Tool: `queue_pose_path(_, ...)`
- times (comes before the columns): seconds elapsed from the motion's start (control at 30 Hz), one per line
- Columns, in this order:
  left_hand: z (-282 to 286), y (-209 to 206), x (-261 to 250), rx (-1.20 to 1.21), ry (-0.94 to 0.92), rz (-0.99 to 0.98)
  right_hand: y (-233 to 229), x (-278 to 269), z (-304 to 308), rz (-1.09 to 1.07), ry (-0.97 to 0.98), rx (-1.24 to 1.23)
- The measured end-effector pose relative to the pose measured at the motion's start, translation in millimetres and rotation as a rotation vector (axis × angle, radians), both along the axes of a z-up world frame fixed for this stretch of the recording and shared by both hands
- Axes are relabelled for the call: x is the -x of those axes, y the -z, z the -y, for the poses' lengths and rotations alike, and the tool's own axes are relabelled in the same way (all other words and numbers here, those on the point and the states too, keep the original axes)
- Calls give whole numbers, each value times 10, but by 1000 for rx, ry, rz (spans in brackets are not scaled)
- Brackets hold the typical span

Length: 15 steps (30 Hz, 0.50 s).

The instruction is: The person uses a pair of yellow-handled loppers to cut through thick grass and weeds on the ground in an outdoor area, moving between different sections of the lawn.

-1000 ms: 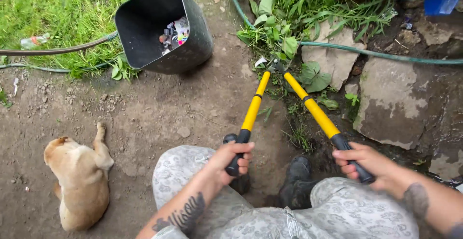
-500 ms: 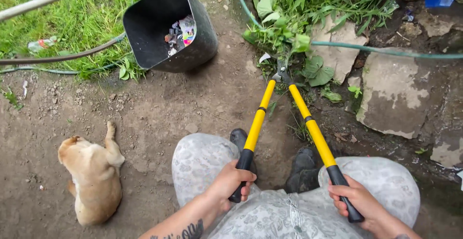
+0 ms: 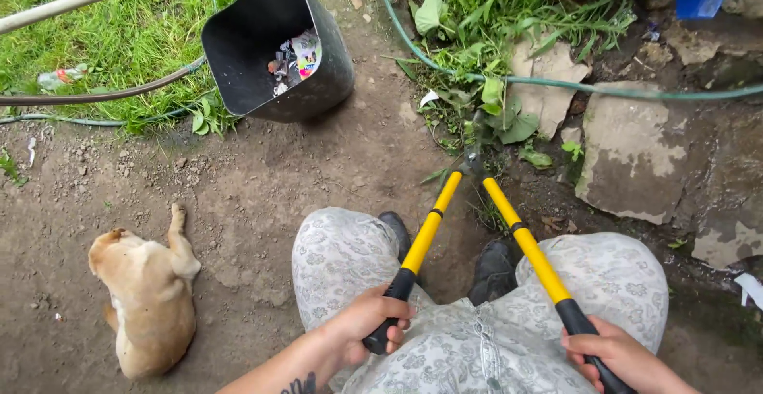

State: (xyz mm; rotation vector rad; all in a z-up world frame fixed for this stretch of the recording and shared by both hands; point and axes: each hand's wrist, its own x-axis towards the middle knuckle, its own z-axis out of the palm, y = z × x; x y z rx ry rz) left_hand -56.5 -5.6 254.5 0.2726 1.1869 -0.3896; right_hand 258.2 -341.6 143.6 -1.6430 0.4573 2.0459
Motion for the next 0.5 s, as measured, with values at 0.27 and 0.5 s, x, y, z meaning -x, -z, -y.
queue_pose_path(0.27, -303, -538, 51, -49, 149, -148, -691, 31, -653, -42, -64, 25)
queue_pose_path(0.5, -658, -123, 155, -124, 124, -8, -679, -368, -877, 117, -67, 26)
